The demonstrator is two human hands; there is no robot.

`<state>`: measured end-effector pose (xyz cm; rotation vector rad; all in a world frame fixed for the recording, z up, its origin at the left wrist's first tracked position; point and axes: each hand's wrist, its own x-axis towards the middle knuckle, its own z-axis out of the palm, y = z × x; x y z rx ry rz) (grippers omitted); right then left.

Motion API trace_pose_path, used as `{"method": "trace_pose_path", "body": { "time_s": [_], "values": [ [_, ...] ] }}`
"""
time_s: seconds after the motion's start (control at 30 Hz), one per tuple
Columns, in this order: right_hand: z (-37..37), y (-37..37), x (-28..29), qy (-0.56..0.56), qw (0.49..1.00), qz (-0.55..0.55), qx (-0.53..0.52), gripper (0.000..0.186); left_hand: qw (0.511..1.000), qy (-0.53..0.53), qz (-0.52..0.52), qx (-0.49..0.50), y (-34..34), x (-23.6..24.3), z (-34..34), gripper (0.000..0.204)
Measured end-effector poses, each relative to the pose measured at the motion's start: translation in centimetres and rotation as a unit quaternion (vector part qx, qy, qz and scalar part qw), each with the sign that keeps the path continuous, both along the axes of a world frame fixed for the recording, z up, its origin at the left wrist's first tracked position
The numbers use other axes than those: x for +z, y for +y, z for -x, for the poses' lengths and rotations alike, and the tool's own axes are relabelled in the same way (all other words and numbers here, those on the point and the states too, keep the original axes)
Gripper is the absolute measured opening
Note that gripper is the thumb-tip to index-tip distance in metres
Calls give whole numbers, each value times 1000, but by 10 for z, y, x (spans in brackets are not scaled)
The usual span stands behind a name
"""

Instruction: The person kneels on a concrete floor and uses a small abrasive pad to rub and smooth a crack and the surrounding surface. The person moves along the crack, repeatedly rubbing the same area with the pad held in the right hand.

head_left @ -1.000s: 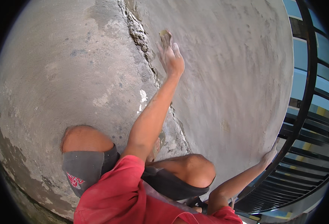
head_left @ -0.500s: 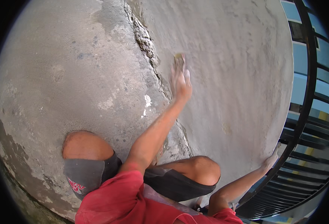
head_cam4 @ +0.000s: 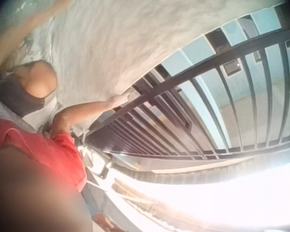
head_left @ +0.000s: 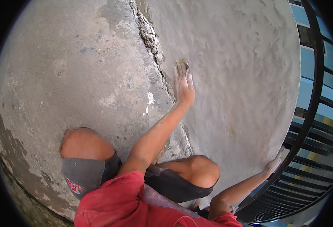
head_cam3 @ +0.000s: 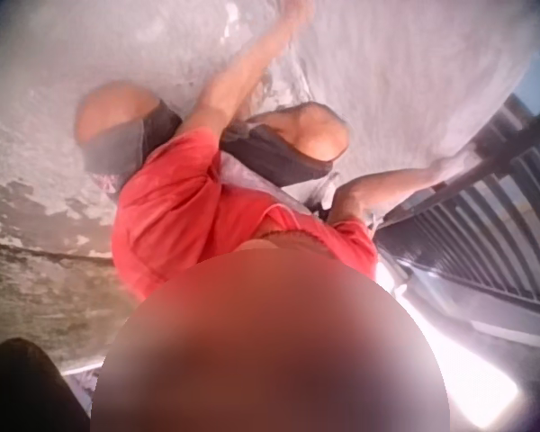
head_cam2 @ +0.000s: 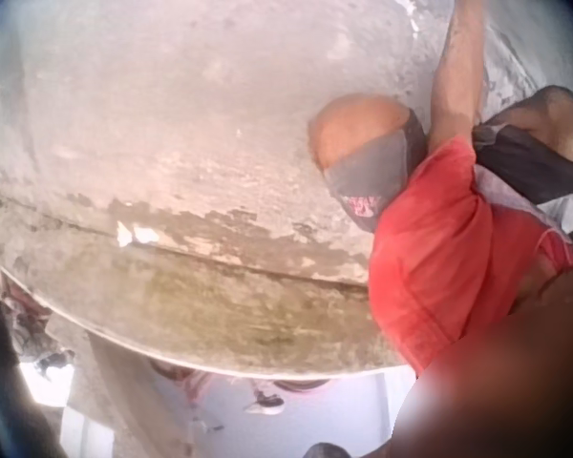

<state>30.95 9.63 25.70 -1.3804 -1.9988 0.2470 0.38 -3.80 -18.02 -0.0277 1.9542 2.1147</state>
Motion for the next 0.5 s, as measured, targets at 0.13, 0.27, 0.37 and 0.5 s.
{"method": "trace_pose_path", "body": {
  "time_s": [0.13, 0.27, 0.37, 0.5],
  "values": [
    [-20, 10, 12, -18, 1000, -21, -13, 77, 999, 5, -20, 42, -6, 7, 36, 66],
    [1, 3, -2, 6, 1000, -28, -6, 79, 998, 63, -15, 1, -2, 14, -32, 63],
    [2, -4, -1, 21, 1000, -17, 8, 77, 998, 50, -22, -23, 11, 19, -67, 64],
    [-6, -4, 0, 5, 1000, -23, -21, 74, 996, 54, -51, 41, 4, 31, -16, 62]
  ]
}}
